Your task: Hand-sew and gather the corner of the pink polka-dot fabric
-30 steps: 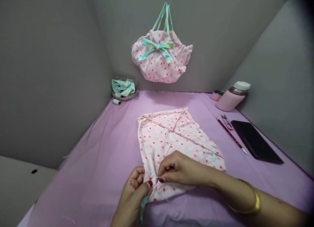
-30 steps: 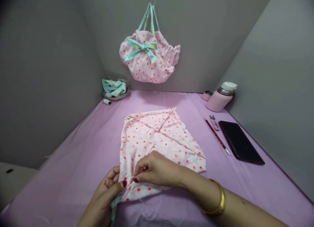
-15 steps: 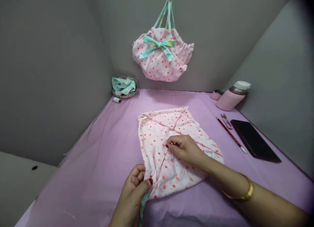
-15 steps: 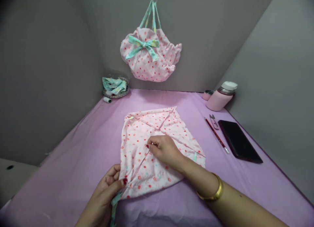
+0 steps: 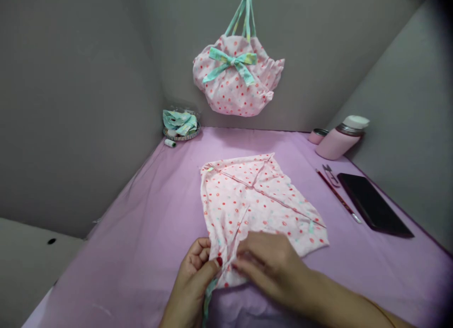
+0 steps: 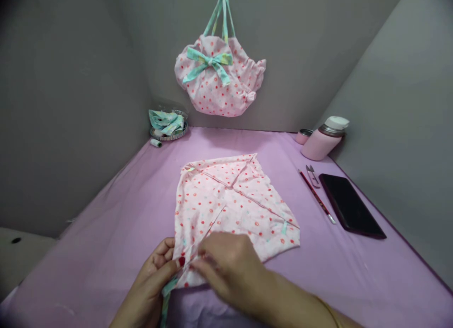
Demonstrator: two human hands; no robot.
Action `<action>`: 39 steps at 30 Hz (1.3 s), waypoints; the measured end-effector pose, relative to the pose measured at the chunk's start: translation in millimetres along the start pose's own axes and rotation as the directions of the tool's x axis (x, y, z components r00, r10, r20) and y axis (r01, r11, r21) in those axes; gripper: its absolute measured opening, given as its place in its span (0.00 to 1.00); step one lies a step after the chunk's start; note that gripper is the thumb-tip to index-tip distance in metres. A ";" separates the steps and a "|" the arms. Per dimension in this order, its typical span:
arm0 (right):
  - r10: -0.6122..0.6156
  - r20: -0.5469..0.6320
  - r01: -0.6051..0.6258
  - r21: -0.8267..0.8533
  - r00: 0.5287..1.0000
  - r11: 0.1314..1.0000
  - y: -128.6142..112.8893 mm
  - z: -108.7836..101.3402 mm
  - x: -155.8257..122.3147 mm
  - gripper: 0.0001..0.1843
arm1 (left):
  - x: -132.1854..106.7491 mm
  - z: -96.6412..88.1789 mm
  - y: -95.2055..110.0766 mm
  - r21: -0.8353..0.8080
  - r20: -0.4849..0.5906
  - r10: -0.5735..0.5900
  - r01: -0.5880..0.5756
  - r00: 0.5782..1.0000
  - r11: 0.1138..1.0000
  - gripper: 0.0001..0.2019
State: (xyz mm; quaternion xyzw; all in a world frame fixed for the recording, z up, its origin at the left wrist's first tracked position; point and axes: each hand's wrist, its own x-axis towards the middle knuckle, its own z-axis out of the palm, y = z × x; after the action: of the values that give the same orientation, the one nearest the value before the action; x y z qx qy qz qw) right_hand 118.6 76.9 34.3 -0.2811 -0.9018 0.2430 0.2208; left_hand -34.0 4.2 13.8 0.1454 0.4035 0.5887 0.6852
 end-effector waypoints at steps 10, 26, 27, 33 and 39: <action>0.010 0.058 -0.018 0.141 0.998 0.990 -14.9 22.4 -13.9 0.08 | 0.0 1.4 0.1 0.072 -0.043 0.055 -0.051 0.998 0.996 0.10; 0.142 0.179 -0.178 0.202 0.974 0.963 7.1 4.2 9.1 0.09 | -0.3 1.0 -0.7 0.055 -0.018 0.014 -0.013 1.000 0.998 0.10; 0.090 0.180 -0.123 0.183 0.980 0.975 9.4 5.0 11.2 0.09 | -0.2 0.3 -1.0 0.058 -0.013 0.017 -0.016 1.000 0.998 0.10; 0.013 0.272 -0.101 0.312 0.962 0.945 14.1 1.2 16.7 0.08 | 0.2 -3.7 -2.9 0.084 0.005 0.026 -0.027 1.000 0.996 0.09; 0.151 0.086 -0.170 0.278 0.985 0.945 15.0 -3.3 20.0 0.08 | 0.0 -1.3 0.1 0.100 0.015 0.010 -0.012 1.000 0.995 0.08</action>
State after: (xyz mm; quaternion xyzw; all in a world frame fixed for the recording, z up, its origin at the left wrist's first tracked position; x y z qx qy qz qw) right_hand 111.4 101.1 33.7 -0.3111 -0.8381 0.3960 0.2096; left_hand -35.0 3.9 13.1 0.1859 0.4269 0.5704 0.6766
